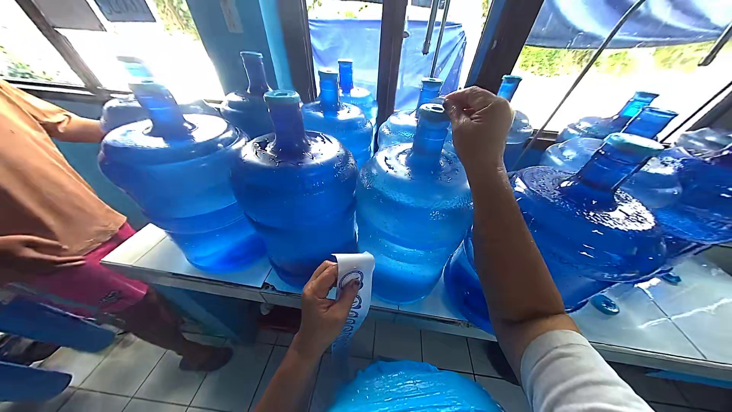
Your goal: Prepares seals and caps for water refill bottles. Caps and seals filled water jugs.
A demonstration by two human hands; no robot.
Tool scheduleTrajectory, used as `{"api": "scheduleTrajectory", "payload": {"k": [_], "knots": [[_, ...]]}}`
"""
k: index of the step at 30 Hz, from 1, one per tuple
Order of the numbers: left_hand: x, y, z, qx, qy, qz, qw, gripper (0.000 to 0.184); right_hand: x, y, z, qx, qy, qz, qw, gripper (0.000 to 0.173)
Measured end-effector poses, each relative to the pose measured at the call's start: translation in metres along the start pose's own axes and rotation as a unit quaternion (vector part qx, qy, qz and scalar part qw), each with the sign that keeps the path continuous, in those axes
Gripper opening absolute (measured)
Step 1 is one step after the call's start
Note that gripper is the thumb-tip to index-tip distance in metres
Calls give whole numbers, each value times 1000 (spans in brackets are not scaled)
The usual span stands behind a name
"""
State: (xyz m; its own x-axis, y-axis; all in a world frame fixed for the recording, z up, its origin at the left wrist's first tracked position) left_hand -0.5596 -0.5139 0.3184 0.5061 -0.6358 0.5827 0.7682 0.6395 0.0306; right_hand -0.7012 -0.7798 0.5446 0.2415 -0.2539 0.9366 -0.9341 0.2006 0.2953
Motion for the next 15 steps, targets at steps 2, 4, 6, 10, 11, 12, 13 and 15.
{"api": "scheduleTrajectory", "payload": {"k": [2,4,6,10,11,12,13,15], "knots": [[1,2,-2,2,-2,-2,1000,17,2,0,1,-1,-11,-14,1000,20],[2,3,-4,-1,-2,-3,1000,16,3,0,1,-7,-18,-32,999,20],[3,3,-5,2,-2,-3,1000,16,5,1,-2,-18,-18,-60,998,20],[5,1,-5,-6,1,-9,1000,16,15,-1,-5,-34,-9,-158,987,22],[5,0,-5,-7,0,-9,1000,16,18,-1,-5,-40,-8,-178,983,21],[5,-1,-5,-7,-1,-9,1000,16,19,-1,-5,-45,-13,-196,979,21],[6,-2,-4,-8,-1,-9,1000,16,20,1,-6,-50,-17,-204,978,22],[8,-4,-2,-18,1,-7,1000,18,13,10,-15,-47,3,-161,986,21]]}}
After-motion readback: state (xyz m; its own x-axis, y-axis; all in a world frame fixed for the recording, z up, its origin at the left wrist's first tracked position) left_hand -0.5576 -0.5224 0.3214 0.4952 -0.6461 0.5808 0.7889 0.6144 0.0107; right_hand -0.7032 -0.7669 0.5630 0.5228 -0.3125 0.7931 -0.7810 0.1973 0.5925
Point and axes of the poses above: each hand's wrist, its own x-axis towards the middle knuckle, its own y-axis out of the back of the hand, z = x × y, the point moved 8 cm from there along x, towards the middle knuckle, and after that the axes turned 11 degrees about y, right-handed, at the moved point
